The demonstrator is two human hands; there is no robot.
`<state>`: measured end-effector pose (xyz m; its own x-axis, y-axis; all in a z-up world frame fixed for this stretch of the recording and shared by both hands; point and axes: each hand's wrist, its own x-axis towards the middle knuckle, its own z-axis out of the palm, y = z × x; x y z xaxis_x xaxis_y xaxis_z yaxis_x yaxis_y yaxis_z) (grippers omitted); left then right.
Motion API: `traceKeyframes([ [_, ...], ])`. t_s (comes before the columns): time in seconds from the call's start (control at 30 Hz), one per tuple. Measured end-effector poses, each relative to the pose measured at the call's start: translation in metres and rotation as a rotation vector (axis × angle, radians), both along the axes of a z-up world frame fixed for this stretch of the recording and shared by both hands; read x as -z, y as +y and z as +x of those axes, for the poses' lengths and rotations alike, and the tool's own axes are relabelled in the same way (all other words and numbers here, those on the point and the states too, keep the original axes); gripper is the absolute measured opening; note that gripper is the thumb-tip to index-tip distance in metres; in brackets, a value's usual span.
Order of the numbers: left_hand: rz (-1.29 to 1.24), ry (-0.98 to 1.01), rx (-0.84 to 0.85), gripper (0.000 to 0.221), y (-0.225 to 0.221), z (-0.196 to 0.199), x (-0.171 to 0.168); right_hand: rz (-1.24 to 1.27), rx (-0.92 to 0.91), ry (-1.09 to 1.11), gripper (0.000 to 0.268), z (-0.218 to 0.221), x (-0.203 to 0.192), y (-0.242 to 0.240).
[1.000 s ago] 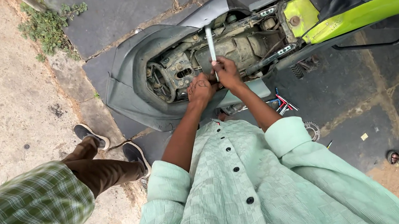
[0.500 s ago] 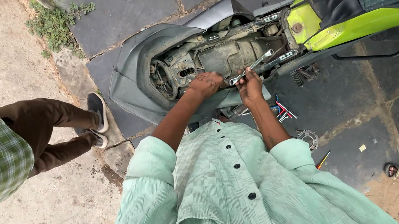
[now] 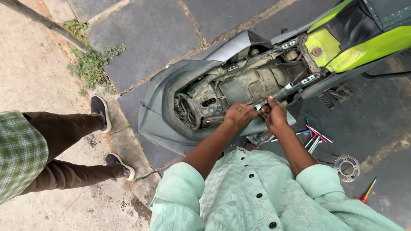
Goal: The person uses a combination wrench to loosen and tighten bolts on the exposed floorboard and rear section of a scooter with its body panels removed, repositioning the wrench on different fasteners and steadying the scooter with the other hand. Other people stand nearby on the paved ground while the person works along the scooter frame.
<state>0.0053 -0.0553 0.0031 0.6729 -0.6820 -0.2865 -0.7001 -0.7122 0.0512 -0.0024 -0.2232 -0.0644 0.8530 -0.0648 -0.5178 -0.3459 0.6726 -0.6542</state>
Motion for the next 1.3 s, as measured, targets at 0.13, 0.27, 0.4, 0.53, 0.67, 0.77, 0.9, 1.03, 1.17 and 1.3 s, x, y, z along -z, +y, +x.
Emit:
traceKeyframes([
  [0.13, 0.033, 0.077, -0.113, 0.019, -0.001, -0.001, -0.016, -0.076, -0.048, -0.035, 0.022, 0.001, -0.001, 0.001],
  [0.27, -0.057, 0.085, -0.236, 0.021, -0.016, -0.005, 0.027, -0.171, -0.094, -0.025, 0.023, 0.000, -0.005, 0.003],
  [0.4, -0.076, 0.174, -0.516, 0.031, -0.037, -0.012, -0.008, -0.206, -0.114, -0.016, 0.022, 0.004, 0.021, -0.003],
  [0.53, -0.037, 0.297, -0.675, 0.040, -0.046, -0.008, -0.030, -0.214, -0.118, -0.001, 0.021, 0.010, 0.016, -0.002],
  [0.67, 0.083, 0.296, -0.679, 0.051, -0.054, -0.005, -0.021, -0.224, -0.125, 0.004, 0.021, 0.015, 0.022, -0.002],
  [0.77, 0.186, 0.236, -0.632, 0.055, -0.063, -0.011, -0.011, -0.204, -0.119, 0.009, 0.020, 0.015, 0.022, -0.002],
  [0.9, 0.290, 0.243, -0.617, 0.052, -0.059, -0.007, -0.027, -0.206, -0.128, -0.016, 0.022, 0.014, 0.021, -0.002],
  [1.03, 0.220, 0.226, -0.636, 0.040, -0.045, -0.004, -0.017, -0.252, -0.141, -0.041, 0.024, 0.017, 0.031, -0.007],
  [1.17, 0.052, 0.145, -0.726, 0.033, -0.034, -0.010, 0.006, -0.215, -0.135, -0.002, 0.021, 0.012, 0.025, -0.007],
  [1.3, -0.114, 0.165, -0.826, 0.028, -0.020, -0.019, 0.002, -0.146, -0.132, -0.027, 0.018, 0.006, 0.012, -0.005],
])
